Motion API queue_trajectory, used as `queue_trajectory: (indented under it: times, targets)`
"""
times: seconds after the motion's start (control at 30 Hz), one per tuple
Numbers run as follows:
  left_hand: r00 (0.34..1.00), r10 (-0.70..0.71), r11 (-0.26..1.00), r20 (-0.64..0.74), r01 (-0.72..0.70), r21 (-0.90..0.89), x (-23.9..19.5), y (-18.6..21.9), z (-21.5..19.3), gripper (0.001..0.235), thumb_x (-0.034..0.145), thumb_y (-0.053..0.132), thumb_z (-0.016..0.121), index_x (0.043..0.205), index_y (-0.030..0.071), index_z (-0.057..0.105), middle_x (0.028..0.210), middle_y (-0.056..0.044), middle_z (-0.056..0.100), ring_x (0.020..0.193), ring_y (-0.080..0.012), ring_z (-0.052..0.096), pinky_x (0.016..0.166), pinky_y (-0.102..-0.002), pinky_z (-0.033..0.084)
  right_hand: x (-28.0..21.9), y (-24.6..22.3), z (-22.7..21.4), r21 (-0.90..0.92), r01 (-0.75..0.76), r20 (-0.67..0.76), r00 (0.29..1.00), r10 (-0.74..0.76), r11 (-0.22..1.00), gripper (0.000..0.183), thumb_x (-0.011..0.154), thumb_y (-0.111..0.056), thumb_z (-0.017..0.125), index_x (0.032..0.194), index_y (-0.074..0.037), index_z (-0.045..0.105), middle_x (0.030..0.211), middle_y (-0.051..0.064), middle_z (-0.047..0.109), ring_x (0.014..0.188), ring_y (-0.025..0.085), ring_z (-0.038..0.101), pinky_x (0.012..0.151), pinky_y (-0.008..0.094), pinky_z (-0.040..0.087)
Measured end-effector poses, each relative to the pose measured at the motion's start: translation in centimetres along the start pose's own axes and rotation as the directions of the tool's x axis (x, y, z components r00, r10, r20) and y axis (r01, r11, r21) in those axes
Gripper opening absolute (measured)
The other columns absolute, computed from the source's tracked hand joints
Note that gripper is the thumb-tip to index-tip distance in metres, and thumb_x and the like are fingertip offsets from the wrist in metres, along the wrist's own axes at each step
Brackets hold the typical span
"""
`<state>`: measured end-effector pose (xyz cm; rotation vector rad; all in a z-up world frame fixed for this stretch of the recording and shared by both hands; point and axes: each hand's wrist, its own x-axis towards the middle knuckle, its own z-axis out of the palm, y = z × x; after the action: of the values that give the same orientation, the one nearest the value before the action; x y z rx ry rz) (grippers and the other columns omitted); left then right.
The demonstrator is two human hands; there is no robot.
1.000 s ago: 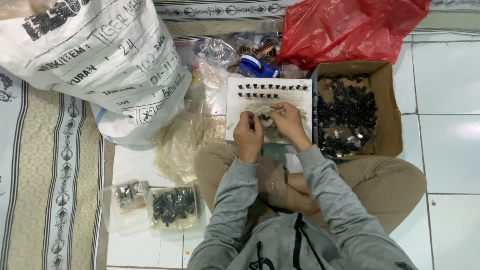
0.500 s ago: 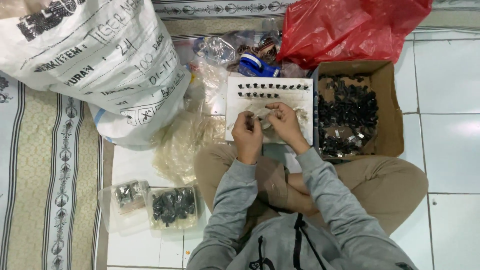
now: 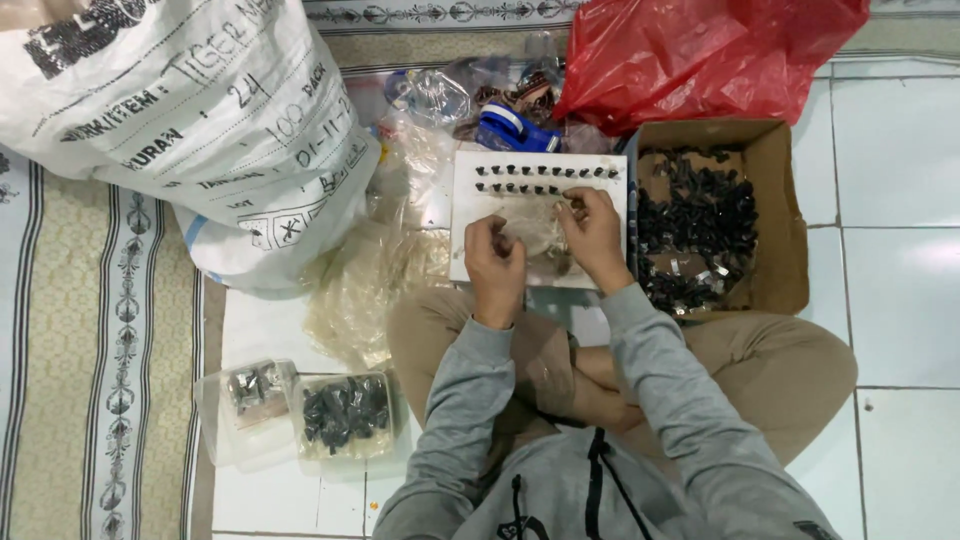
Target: Assembling small black fasteners into a white template board and sorting components while sitting on the floor
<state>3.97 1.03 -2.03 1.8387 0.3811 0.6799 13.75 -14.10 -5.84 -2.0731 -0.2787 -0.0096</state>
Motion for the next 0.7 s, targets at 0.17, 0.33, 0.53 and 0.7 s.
queue_trajectory:
  times: [0.17, 0.33, 0.53, 0.7]
  targets:
    - [0.998, 0.061, 0.998, 0.025, -0.061, -0.004, -0.1, -0.5, 0.2, 0.021, 0.087, -0.007, 0.063, 0.106, 0.001, 0.06, 0.097, -0.014, 0.053, 0.071, -0.0321, 0.065, 0.059, -0.041, 0.055, 2.5, 0.4, 1.3, -0.324, 0.291, 0.144, 0.956, -0.257, 0.9, 0.029, 0.097, -0.008, 0.069, 0.125, -0.004, 0.067, 0.106, 0.015, 0.057, 0.095, 0.041, 0.067, 0.071, 0.046, 0.06]
    - [0.991, 0.13, 0.99, -0.019, -0.128, 0.054, 0.1, -0.9, 0.7, 0.013, 0.092, 0.006, 0.067, 0.105, 0.005, 0.068, 0.097, -0.012, 0.06, 0.076, -0.0325, 0.069, 0.062, -0.041, 0.057, 3.9, 1.6, 3.0, -0.449, 0.44, 0.237, 0.898, -0.371, 0.778, 0.026, 0.098, -0.013, 0.067, 0.123, -0.006, 0.068, 0.104, 0.015, 0.058, 0.099, 0.04, 0.066, 0.074, 0.048, 0.059]
    - [0.99, 0.12, 0.99, -0.068, -0.114, 0.078, 1.0, -0.8, 0.8, 0.008, 0.096, 0.008, 0.068, 0.1, 0.003, 0.074, 0.081, -0.015, 0.065, 0.076, -0.0369, 0.071, 0.065, -0.042, 0.056, 4.3, 3.3, 3.0, -0.192, 0.362, 0.178, 0.927, -0.33, 0.912, 0.013, 0.098, -0.007, 0.067, 0.11, -0.003, 0.071, 0.093, 0.017, 0.064, 0.089, 0.042, 0.069, 0.074, 0.046, 0.058]
    - [0.992, -0.016, 1.0, -0.123, 0.017, 0.005, 1.6, 0.0, 1.2, 0.013, 0.093, 0.011, 0.072, 0.101, 0.003, 0.077, 0.08, -0.021, 0.072, 0.078, -0.0405, 0.072, 0.066, -0.045, 0.056, 0.7, -1.1, 0.5, 0.425, 0.048, 0.068, 0.994, -0.085, 0.904, 0.019, 0.096, -0.001, 0.074, 0.115, 0.0, 0.071, 0.095, 0.011, 0.068, 0.081, 0.014, 0.07, 0.065, 0.024, 0.058]
